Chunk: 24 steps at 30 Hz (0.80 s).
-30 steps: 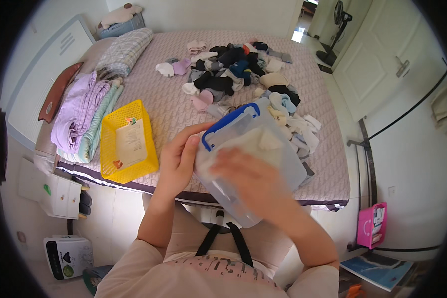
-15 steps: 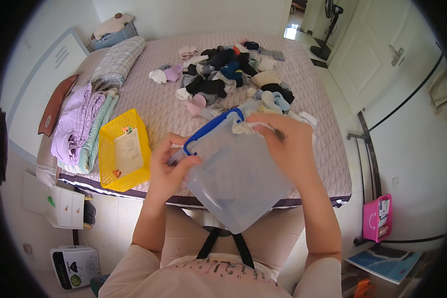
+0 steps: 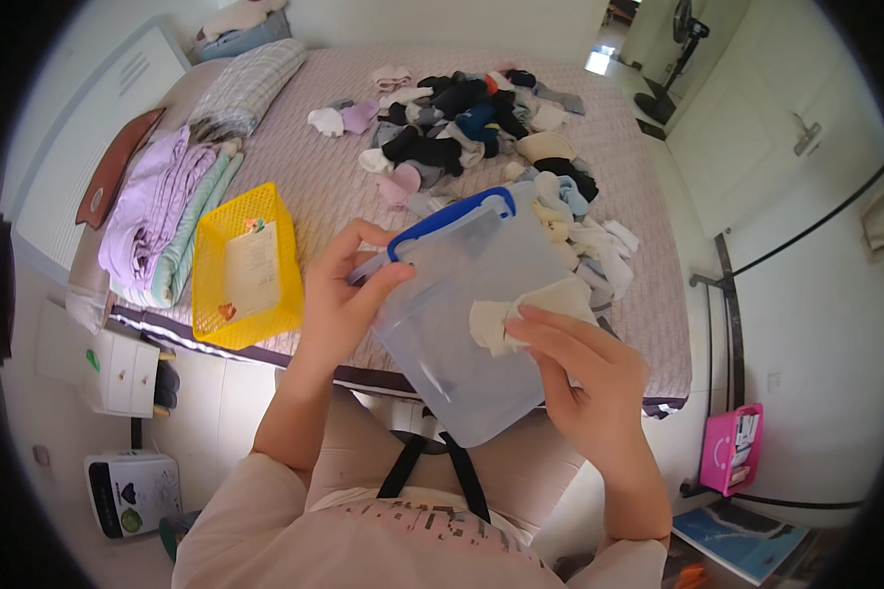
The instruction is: The person wipes the inside and outside of a clear plastic storage container with a cloth, including the lid and edges.
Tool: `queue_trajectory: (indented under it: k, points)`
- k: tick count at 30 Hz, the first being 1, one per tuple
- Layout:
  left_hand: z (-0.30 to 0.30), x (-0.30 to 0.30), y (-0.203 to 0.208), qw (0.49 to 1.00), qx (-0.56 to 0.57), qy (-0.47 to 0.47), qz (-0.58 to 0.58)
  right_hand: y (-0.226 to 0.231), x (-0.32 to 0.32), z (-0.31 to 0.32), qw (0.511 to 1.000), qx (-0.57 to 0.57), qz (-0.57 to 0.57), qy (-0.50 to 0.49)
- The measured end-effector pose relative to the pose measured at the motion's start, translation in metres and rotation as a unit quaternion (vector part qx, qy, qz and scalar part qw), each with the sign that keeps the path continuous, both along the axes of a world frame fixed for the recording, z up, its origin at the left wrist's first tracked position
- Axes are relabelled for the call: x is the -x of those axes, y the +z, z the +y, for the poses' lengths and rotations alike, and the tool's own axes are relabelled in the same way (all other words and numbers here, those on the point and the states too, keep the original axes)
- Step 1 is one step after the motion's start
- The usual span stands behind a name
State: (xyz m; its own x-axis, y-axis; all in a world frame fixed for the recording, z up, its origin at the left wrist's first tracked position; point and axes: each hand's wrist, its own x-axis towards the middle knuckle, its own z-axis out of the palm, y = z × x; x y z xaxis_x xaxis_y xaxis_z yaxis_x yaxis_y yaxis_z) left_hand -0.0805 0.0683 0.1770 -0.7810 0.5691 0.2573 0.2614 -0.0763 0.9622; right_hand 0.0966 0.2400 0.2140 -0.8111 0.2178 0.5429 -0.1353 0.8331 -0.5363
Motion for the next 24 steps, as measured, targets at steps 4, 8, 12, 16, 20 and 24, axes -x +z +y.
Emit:
queue_trajectory:
  k: [4,8,12,16,20,24]
  points:
    - [-0.005,-0.001,-0.001,1.000,0.018,-0.007,-0.015,0.011,0.022,-0.020,0.996,-0.065,0.029,0.054]
    - [-0.005,0.001,-0.005,0.999,-0.028,-0.018,-0.009,-0.006,0.037,-0.045,0.993,-0.030,-0.027,0.113]
    - [-0.014,-0.007,-0.006,0.999,-0.026,-0.024,-0.006,-0.007,0.020,-0.041,0.993,-0.024,-0.035,0.111]
    - [-0.010,-0.005,-0.005,1.000,0.015,0.001,0.007,-0.015,0.034,-0.050,0.997,-0.069,0.008,0.024]
    - [-0.013,-0.002,-0.005,1.000,0.010,0.005,-0.006,-0.021,0.007,-0.057,0.994,-0.062,-0.007,0.092]
    - [-0.003,-0.002,-0.006,1.000,0.006,0.014,-0.001,-0.036,-0.013,-0.040,0.999,-0.027,-0.021,0.015]
